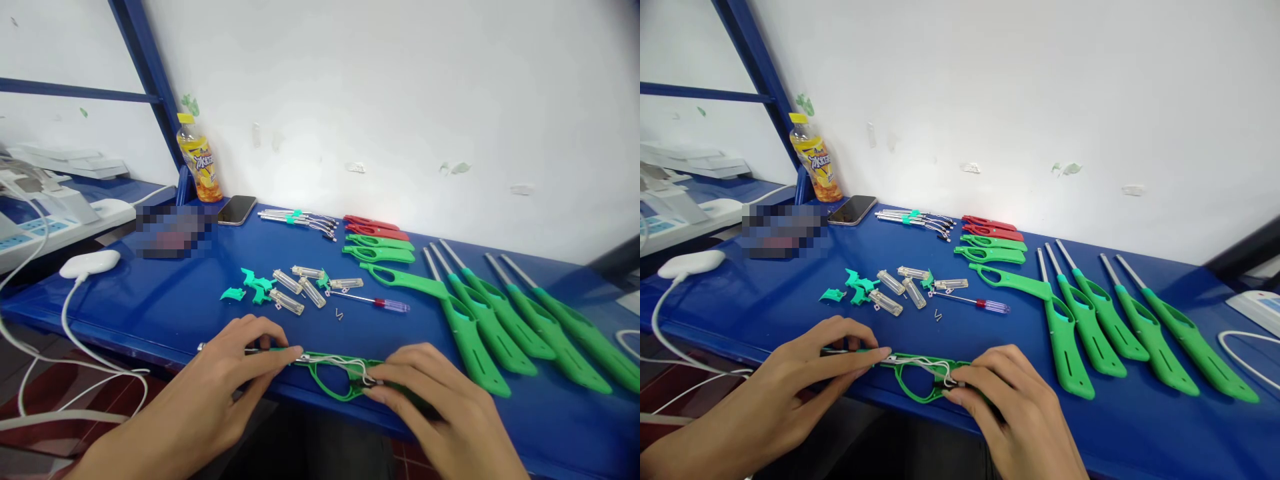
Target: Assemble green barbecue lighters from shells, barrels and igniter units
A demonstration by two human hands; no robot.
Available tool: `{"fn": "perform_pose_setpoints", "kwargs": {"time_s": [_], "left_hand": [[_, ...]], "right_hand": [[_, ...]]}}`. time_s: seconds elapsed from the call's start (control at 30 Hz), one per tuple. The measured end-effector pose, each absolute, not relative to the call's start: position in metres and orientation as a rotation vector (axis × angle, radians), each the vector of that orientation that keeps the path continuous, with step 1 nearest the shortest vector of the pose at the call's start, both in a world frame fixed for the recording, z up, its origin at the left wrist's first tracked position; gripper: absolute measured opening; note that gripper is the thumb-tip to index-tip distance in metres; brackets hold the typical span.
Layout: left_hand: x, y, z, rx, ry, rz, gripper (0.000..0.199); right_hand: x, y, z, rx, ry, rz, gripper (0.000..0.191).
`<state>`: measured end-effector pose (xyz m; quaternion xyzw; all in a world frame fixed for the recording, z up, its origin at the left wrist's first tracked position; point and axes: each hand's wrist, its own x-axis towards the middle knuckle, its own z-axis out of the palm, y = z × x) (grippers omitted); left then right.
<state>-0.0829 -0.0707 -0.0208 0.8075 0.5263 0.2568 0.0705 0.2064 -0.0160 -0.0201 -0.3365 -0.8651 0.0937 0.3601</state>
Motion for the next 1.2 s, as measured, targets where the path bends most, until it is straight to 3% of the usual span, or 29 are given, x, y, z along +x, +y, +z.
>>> {"fn": "perform_pose_setpoints", "kwargs": {"time_s": [0.33,0.53,0.73,0.97,1.2], "left_hand": [[-0.072,-0.064,-0.023,2.470,1.583,0.738,0.052],[-0.067,-0.060,0.012,2.533,1.596,0.773,0.070],[-0.072,-0.037,0.036,2.309,1.910,0.928,0.058],[-0.135,-0.021,0.032,2.104,2.177,0.413,0.059],[-0.171,-0.016,0.017,2.105,2.138,0.353,0.039]], "right_hand": [[0.214,-0.012,-0.018,-0.882,-2.176,0.223,0.033],[0.219,-0.009,-0.028,-0.909,-2.153,0.256,0.031],[0.224,-0.006,-0.038,-0.865,-2.178,0.160,0.025],[0.230,-0.004,-0.051,-0.873,-2.175,0.097,0.014],[0.228,-0.003,-0.053,-0.833,-2.173,0.057,0.011]]}}
